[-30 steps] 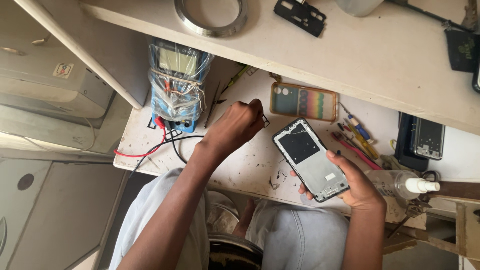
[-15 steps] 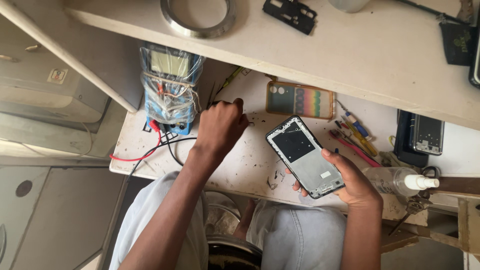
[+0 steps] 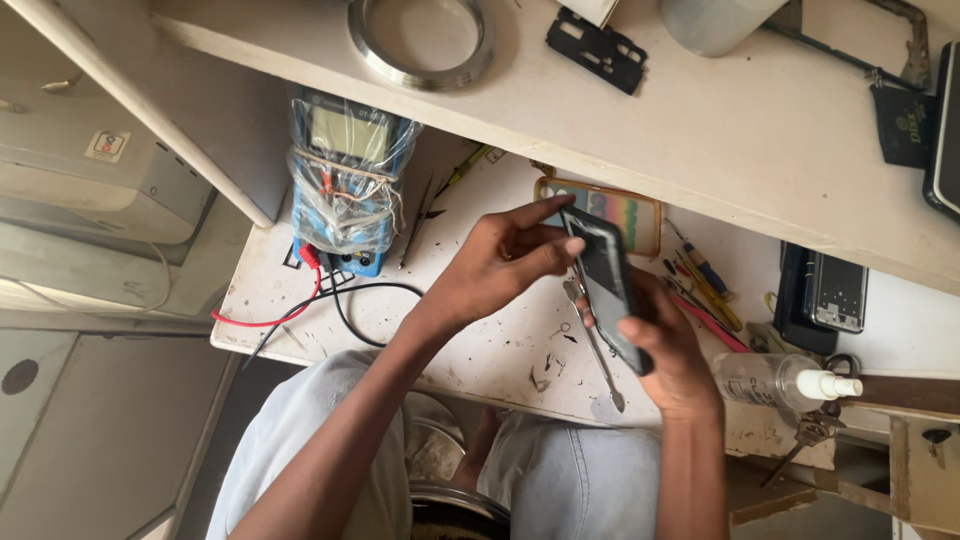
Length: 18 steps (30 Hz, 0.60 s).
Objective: The person works on a disassembled smartphone at a cluttered repair bench, pressing components into the phone body and manipulating its internal parts. They then fit the back cover onto the phone, press along its edges, and hold up the reassembled phone.
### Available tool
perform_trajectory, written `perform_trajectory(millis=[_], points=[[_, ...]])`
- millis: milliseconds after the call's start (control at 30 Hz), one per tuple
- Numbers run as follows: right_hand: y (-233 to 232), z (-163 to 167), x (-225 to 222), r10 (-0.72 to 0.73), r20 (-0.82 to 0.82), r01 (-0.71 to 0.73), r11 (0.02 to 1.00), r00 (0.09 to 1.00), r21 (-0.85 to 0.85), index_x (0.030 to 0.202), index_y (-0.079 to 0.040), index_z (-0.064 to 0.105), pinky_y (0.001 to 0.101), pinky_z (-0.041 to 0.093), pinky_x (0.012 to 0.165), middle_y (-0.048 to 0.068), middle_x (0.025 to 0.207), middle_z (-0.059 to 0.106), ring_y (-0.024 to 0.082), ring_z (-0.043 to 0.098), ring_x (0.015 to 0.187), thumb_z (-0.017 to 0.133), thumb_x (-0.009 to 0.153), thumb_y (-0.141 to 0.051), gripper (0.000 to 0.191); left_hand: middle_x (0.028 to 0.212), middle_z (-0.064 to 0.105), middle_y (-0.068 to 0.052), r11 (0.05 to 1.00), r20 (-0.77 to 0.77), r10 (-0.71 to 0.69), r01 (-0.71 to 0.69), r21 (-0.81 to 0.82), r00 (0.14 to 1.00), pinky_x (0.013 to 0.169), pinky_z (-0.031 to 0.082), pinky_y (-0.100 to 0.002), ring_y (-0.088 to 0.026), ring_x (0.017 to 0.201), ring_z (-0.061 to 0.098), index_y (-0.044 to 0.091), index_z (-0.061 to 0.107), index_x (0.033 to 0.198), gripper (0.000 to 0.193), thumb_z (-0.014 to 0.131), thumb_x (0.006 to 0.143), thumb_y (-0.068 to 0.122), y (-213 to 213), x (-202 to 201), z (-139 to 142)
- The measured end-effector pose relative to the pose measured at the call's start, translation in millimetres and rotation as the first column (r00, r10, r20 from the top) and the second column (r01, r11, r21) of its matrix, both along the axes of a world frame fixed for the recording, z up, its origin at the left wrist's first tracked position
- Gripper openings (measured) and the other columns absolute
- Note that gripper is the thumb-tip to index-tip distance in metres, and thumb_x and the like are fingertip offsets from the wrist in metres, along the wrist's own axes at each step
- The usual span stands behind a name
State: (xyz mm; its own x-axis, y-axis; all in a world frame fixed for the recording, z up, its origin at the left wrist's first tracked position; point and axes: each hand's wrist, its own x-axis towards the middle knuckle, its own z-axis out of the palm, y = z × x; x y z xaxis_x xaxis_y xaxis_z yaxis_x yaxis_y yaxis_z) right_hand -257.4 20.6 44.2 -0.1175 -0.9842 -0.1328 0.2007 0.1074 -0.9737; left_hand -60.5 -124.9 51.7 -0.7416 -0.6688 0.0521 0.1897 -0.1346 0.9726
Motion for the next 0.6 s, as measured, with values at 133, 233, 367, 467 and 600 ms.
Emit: perform_trajectory(millis=[133, 233, 367, 467, 600], points=[[-9, -1, 16, -0.071, -0.091, 0.074, 0.997, 0.993, 0.037, 0.147, -0.005, 0.045, 0.0336, 0.051, 0.09, 0.009, 0.115, 0.06, 0.017, 0.06, 0.105, 0.082, 0.075, -0.024, 0.083, 0.119, 0.072, -0.013, 1.0, -0.072, -0.015, 0.017, 0.026, 0.997, 0.098, 0.055, -0.028, -0.014, 0.11, 0.067, -0.006, 0.03, 0.155, 0.078, 0.073, 0.094, 0.017, -1, -3, -4], [-13, 0, 24, -0.085, -0.157, 0.093, 0.995, 0.984, 0.042, 0.153, -0.009, 0.041, 0.0321, 0.052, 0.089, 0.003, 0.118, 0.056, 0.014, 0.057, 0.105, 0.082, 0.073, -0.02, 0.09, 0.128, 0.069, -0.01, 0.999, -0.164, -0.008, 0.015, 0.041, 0.986, 0.102, 0.055, -0.028, -0.012, 0.114, 0.066, -0.006, 0.036, 0.154, 0.07, 0.071, 0.096, 0.013, -1, -5, -10], [-20, -5, 30, -0.101, -0.286, 0.129, 0.988, 0.953, 0.082, 0.162, -0.012, 0.035, 0.031, 0.051, 0.087, 0.006, 0.111, 0.056, 0.015, 0.057, 0.103, 0.084, 0.073, -0.015, 0.102, 0.125, 0.073, -0.013, 0.998, -0.194, 0.043, -0.05, -0.032, 0.98, 0.098, 0.057, -0.027, -0.01, 0.108, 0.066, -0.008, 0.054, 0.145, 0.05, 0.068, 0.099, 0.005, -4, -4, -18], [-24, -11, 34, -0.128, -0.448, 0.165, 0.985, 0.885, 0.044, 0.155, -0.007, 0.041, 0.0306, 0.053, 0.089, 0.007, 0.124, 0.059, 0.015, 0.058, 0.107, 0.085, 0.074, -0.015, 0.092, 0.115, 0.077, -0.014, 0.991, -0.161, 0.099, -0.111, -0.07, 0.982, 0.093, 0.06, -0.028, -0.011, 0.101, 0.069, -0.007, 0.063, 0.135, 0.039, 0.066, 0.097, 0.0, -7, -3, -21], [-28, -16, 35, -0.184, -0.484, 0.216, 0.976, 0.856, 0.011, 0.146, -0.003, 0.038, 0.0319, 0.055, 0.09, 0.011, 0.124, 0.062, 0.016, 0.061, 0.107, 0.087, 0.073, -0.018, 0.089, 0.109, 0.078, -0.013, 0.991, -0.168, 0.118, -0.126, -0.039, 0.979, 0.09, 0.063, -0.03, -0.012, 0.097, 0.073, -0.005, 0.067, 0.13, 0.033, 0.065, 0.097, 0.0, -7, -6, -24]])
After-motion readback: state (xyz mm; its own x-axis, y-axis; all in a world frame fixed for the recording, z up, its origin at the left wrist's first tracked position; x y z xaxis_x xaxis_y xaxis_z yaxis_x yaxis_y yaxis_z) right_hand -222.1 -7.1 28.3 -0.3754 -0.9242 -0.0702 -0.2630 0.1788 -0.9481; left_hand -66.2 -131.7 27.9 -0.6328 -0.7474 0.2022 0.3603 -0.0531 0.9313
